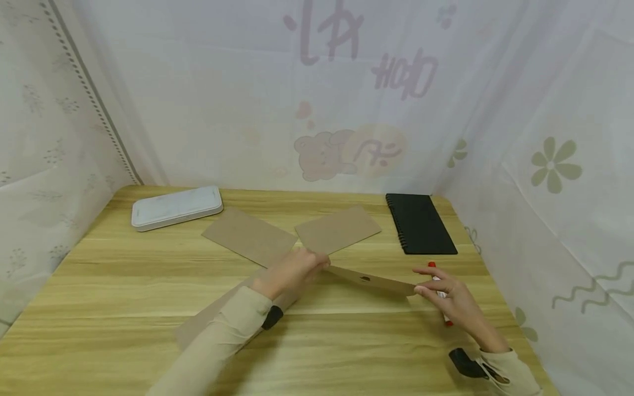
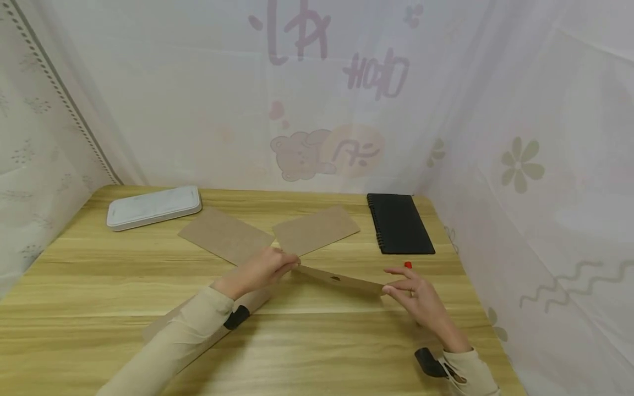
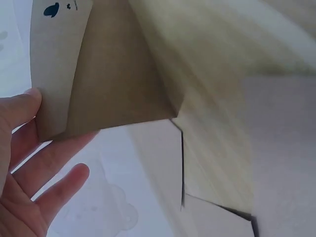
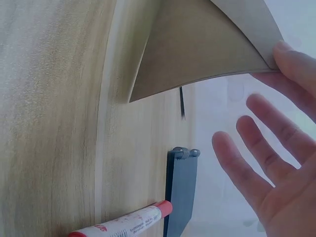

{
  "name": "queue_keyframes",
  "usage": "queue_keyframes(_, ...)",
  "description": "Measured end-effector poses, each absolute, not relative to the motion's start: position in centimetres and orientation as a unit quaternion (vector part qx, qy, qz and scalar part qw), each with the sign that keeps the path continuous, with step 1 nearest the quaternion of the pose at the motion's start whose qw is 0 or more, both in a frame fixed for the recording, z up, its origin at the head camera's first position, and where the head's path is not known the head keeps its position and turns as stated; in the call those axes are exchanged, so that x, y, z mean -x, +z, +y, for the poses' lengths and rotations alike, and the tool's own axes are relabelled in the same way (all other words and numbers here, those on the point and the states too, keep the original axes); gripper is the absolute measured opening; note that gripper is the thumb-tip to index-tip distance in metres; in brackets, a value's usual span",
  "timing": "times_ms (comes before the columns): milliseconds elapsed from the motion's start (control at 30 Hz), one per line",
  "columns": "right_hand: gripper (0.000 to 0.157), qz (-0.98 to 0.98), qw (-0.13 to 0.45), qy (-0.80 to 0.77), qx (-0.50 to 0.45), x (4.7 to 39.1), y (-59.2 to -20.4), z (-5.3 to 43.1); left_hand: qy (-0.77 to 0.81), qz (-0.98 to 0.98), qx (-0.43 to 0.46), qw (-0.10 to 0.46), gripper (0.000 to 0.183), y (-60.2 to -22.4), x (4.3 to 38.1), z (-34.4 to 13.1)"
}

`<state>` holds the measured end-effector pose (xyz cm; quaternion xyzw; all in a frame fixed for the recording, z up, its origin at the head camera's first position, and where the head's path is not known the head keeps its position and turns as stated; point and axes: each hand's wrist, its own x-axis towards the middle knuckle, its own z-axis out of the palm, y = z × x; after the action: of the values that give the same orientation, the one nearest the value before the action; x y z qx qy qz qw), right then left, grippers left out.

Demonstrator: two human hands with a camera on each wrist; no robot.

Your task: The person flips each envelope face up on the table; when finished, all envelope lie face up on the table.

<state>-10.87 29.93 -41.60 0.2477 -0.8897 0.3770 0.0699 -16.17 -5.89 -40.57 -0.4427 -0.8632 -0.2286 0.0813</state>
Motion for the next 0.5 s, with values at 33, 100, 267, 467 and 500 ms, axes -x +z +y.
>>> queue_keyframes(33, 0.012, -0.89, 0.076, 0.376, -0.248, 10.9, -41.7, 30.0, -0.235, -0.86, 0.445, 0.084, 0.008, -40.4, 16.5, -5.9)
queue_keyframes(100, 0.012, -0.889, 0.085, 0.377, -0.245, 11.0, -41.8, 30.1, -0.25, -0.854, 0.449, 0.083, 0.008, -40.3, 16.9, -5.8)
queue_keyframes(267, 0.013, -0.89, 0.125, 0.374, -0.228, 11.0, -41.9, 30.1, -0.27, -0.851, 0.44, 0.098, 0.016, -40.2, 17.7, -5.8)
queue_keyframes(467, 0.014, -0.889, 0.143, 0.382, -0.209, 11.1, -41.6, 29.8, -0.299, -0.849, 0.418, 0.121, 0.019, -40.1, 17.9, -5.7)
queue_keyframes(500, 0.013, -0.892, 0.139, 0.38, -0.204, 11.2, -41.6, 29.8, -0.309, -0.848, 0.413, 0.123, 0.018, -40.2, 17.9, -5.7)
